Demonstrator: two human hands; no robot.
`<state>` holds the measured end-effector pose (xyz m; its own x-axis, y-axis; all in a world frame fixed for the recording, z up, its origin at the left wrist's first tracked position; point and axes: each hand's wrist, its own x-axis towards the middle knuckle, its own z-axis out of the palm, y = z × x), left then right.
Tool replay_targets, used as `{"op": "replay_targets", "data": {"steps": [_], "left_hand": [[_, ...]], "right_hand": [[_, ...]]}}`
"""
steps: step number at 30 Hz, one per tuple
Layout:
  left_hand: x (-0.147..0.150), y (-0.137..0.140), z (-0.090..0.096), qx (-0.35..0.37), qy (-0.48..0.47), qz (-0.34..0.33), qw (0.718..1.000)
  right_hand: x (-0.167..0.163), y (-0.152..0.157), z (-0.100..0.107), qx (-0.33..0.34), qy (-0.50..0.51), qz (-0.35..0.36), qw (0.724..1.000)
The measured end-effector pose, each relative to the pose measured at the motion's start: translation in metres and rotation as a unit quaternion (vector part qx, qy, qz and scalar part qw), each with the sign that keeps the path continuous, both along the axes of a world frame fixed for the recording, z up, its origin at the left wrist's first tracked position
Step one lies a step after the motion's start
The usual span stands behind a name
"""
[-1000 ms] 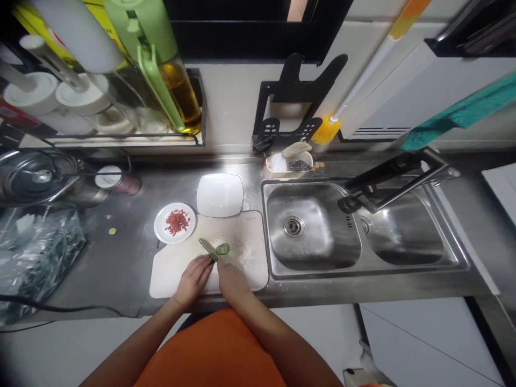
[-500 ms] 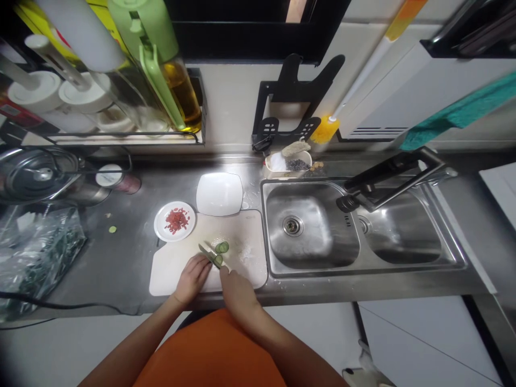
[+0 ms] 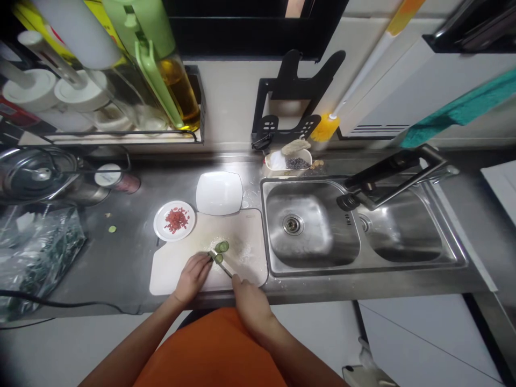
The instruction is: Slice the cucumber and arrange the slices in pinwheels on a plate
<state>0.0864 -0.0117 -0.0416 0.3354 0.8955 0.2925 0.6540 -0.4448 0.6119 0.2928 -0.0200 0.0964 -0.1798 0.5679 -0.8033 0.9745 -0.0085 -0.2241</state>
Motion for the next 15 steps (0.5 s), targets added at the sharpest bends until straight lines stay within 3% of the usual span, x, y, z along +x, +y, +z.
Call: {"op": "replay_targets", "data": {"steps": [4, 9, 15], "left_hand": [[0.000, 0.000, -0.002, 0.002, 0.000, 0.001, 1.000], [-0.001, 0.000, -0.004, 0.008, -0.003, -0.001, 1.000], [0.000, 0.000, -0.001, 0.010, -0.001, 0.000, 1.000]], "right_hand": [[0.020, -0.009, 0.001, -0.021, 0.010, 0.011, 1.000], [0.021, -0.013, -0.006, -0.025, 0.025, 0.017, 0.999], [0.022, -0.008, -0.005, 0.003, -0.020, -0.028, 0.999]]}}
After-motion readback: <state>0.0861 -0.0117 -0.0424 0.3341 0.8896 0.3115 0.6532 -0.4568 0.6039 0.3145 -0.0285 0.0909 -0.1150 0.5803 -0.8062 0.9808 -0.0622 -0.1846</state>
